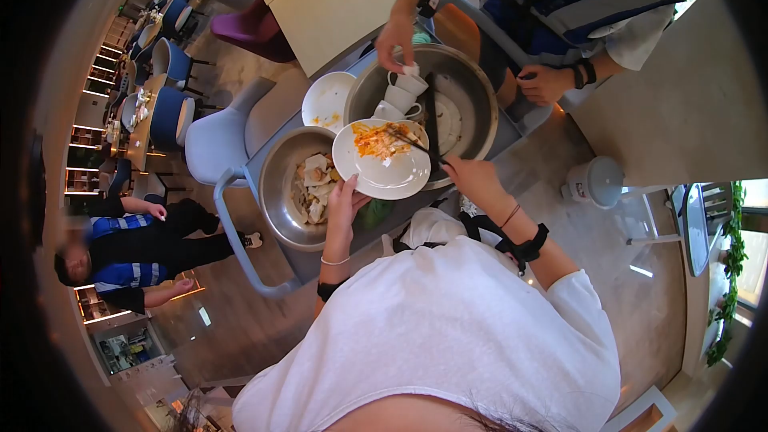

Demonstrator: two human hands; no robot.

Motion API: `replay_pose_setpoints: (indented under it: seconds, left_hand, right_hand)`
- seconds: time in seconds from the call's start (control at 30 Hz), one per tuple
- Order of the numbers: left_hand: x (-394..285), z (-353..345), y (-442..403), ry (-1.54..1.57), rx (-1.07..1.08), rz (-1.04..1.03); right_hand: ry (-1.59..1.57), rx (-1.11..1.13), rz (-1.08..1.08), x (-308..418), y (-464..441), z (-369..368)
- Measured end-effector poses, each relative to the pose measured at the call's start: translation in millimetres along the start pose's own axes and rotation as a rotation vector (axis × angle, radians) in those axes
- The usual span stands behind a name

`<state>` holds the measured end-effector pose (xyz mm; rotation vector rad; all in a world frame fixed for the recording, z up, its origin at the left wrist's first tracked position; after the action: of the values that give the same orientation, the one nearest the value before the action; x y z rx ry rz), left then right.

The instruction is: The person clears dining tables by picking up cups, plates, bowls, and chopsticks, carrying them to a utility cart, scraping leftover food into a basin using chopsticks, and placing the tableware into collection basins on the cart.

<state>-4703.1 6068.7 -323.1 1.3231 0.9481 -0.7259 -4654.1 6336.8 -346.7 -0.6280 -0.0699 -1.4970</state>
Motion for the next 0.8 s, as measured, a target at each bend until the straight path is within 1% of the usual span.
replay_pose_setpoints:
  seconds: [0.03, 0.13, 0.23, 0.33, 0.53, 0.63, 0.73, 0.8]
  left_hand:
    - [-1, 0, 1, -0.001, 0.001, -0.001]
    - [-2, -2, 4, -0.028, -0.012, 0.000]
    - [-5, -4, 7, -0.027, 0.006, -0.014]
    - [-3, -3, 5, -0.027, -0.002, 0.000]
    - [2, 0, 0, -0.009, 0.001, -0.005]
    - [4, 2, -1, -0.002, -0.002, 0.008]
    - [5, 3, 0, -0.007, 0.002, 0.008]
    - [6, 4, -1, -0.016, 0.003, 0.011]
  right_hand:
    - [0.039, -0.008, -0.030, -2, -1, -1]
    - [0.022, -0.012, 0.018, 2, -3, 1]
    - [-0.078, -0.001, 0.044, 14, 0, -1]
    - [0.046, 0.047, -0.078, 5, 1, -3]
    - [-0.095, 0.091, -0.015, 23, 1, 1]
    - [-0.002, 0.097, -0.120, 11, 0, -4]
    - [-0.095, 0.079, -0.013, 21, 0, 0]
    - [-0.057, 0.113, -0.045, 24, 2, -1]
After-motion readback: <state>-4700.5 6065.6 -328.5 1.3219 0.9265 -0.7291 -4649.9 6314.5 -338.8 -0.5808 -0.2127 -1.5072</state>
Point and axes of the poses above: each hand's wrist, its own y-axis away from the middle knuckle, its own z-axis out of the back of the hand, x = y × z, the point moved 1 cm from there along -y, towards the middle knuckle, and after that the axes turned 14 degrees about -x, right-handed, at the moved point
